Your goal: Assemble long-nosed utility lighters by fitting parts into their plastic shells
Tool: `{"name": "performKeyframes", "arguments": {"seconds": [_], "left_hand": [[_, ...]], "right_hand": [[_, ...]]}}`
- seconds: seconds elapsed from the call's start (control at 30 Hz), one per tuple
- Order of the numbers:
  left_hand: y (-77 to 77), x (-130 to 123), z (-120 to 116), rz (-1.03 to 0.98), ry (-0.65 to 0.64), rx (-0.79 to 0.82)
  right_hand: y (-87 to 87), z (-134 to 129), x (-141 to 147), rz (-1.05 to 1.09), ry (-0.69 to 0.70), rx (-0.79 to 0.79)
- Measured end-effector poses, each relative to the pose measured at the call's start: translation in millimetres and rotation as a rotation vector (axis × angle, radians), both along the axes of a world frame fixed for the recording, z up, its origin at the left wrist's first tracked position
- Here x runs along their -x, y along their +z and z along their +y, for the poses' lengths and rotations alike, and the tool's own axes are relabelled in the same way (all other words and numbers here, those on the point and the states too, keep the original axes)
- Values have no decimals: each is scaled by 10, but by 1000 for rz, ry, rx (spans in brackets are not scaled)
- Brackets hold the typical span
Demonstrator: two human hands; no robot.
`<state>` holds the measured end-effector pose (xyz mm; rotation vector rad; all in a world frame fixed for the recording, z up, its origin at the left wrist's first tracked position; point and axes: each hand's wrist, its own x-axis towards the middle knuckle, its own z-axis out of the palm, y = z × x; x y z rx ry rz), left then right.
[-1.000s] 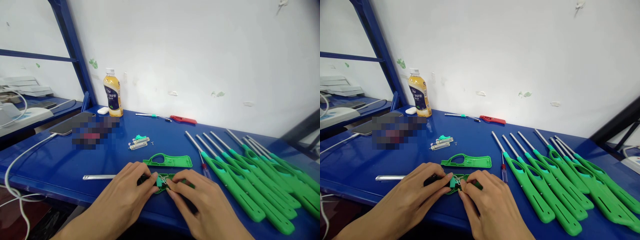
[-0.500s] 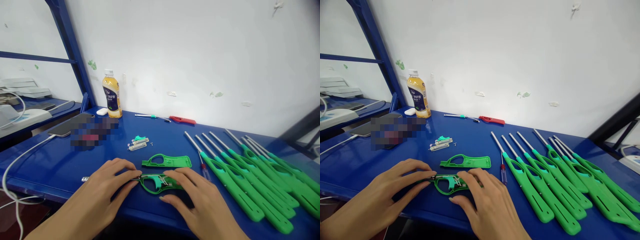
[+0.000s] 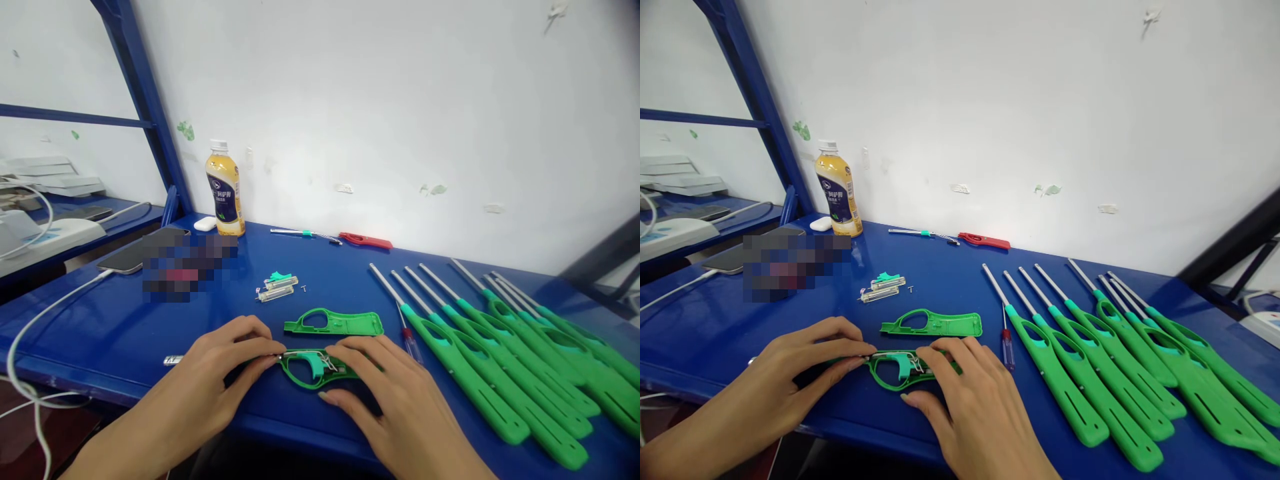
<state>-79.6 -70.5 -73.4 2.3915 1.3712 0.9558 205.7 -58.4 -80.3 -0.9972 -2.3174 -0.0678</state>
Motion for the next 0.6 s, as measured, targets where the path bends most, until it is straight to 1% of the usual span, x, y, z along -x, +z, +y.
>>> {"name": "performKeyframes", "arguments": {"seconds": [0.13,0.4,0.6], "left_hand": [[26,25,15,35,-57,-29],[83,100,59,169,-181,-175],[109,122,96,197,-218,-174]], "right_hand": [[10,-6,3,14,0,9],[-4,-3,-2,16,11,42],[-15,11,-11,10,16,42]]}}
